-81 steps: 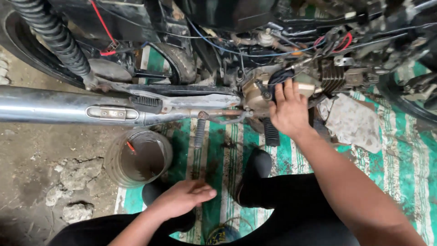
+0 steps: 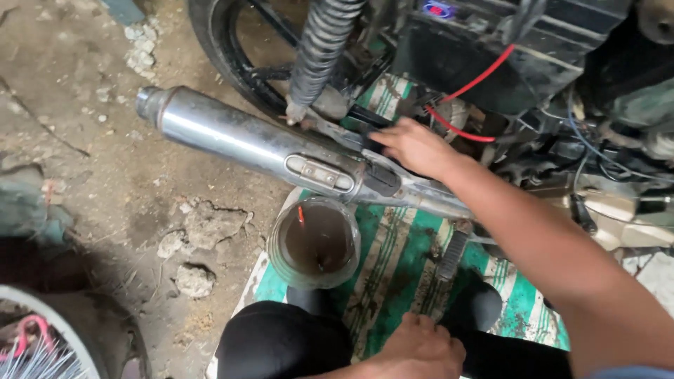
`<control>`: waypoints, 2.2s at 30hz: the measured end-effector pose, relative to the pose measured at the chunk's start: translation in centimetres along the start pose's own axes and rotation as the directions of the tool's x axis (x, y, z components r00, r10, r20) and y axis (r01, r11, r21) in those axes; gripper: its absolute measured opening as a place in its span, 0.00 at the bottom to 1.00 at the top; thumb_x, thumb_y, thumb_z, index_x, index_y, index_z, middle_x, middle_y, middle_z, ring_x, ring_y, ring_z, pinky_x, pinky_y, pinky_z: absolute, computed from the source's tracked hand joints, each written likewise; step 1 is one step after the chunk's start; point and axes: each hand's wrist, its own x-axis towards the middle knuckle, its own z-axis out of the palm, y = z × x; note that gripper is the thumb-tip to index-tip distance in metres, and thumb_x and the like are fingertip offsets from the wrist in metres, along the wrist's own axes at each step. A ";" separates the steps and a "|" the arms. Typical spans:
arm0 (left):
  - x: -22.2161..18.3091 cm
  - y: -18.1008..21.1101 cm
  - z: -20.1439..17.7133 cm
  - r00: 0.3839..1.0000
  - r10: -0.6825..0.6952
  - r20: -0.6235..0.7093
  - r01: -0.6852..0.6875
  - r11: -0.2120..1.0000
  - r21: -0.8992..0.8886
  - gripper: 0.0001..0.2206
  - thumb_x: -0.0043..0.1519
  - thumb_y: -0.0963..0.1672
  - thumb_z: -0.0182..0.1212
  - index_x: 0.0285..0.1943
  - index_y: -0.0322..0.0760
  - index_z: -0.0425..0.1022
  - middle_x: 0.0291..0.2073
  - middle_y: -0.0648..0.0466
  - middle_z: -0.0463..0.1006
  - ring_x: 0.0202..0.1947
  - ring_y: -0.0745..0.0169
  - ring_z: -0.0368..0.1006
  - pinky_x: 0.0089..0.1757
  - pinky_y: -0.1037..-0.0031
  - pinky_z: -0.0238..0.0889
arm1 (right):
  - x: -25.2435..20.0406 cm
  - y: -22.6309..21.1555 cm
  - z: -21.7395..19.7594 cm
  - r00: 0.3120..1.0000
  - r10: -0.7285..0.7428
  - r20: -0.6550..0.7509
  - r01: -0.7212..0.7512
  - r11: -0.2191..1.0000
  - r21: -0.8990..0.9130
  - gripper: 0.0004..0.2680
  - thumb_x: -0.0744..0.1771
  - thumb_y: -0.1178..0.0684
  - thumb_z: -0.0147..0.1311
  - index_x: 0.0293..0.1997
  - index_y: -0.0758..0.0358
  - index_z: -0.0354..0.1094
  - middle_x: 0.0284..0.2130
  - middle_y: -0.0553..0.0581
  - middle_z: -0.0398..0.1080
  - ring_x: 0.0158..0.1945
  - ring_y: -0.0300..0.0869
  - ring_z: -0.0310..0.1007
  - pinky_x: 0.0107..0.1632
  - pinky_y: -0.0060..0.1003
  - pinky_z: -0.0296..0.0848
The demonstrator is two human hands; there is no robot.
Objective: Scrubbing and wiping down motorcycle engine parts and frame using a cloth and a brush with cleaning solution.
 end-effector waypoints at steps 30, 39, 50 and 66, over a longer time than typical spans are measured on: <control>0.1 2.5 -5.4 0.888 -0.298 0.351 0.249 0.952 0.179 0.23 0.69 0.50 0.68 0.59 0.22 0.79 0.51 0.25 0.81 0.61 0.17 0.71 0.65 0.21 0.50 | -24.0 -5.3 -0.8 0.846 0.251 -0.470 -0.410 0.870 -0.273 0.13 0.69 0.66 0.57 0.61 0.72 0.79 0.65 0.64 0.78 0.74 0.60 0.72 0.72 0.48 0.73; -0.9 2.1 -3.8 0.866 -0.370 0.336 0.294 0.921 0.256 0.19 0.69 0.49 0.68 0.55 0.24 0.82 0.49 0.25 0.82 0.58 0.21 0.72 0.64 0.33 0.55 | -18.5 -12.3 -10.0 0.722 0.609 -0.329 -0.644 0.765 0.002 0.15 0.66 0.66 0.54 0.55 0.61 0.86 0.34 0.64 0.83 0.18 0.52 0.71 0.31 0.46 0.77; -1.0 0.6 2.5 0.944 -0.224 0.242 0.151 0.946 0.286 0.08 0.58 0.42 0.65 0.31 0.29 0.85 0.23 0.44 0.80 0.26 0.44 0.63 0.34 0.48 0.59 | -4.5 -25.6 -1.2 0.852 0.505 0.141 -0.517 0.764 0.386 0.18 0.67 0.64 0.49 0.60 0.58 0.82 0.32 0.57 0.85 0.18 0.44 0.70 0.28 0.41 0.75; -5.1 -0.6 -8.7 0.859 -0.495 0.131 0.470 0.864 0.182 0.22 0.66 0.61 0.62 0.50 0.51 0.91 0.49 0.46 0.88 0.56 0.34 0.84 0.48 0.42 0.80 | -14.5 -18.9 24.1 0.074 0.795 0.602 -0.997 0.072 0.028 0.51 0.62 0.04 0.29 0.83 0.60 0.58 0.79 0.61 0.62 0.81 0.52 0.60 0.78 0.45 0.65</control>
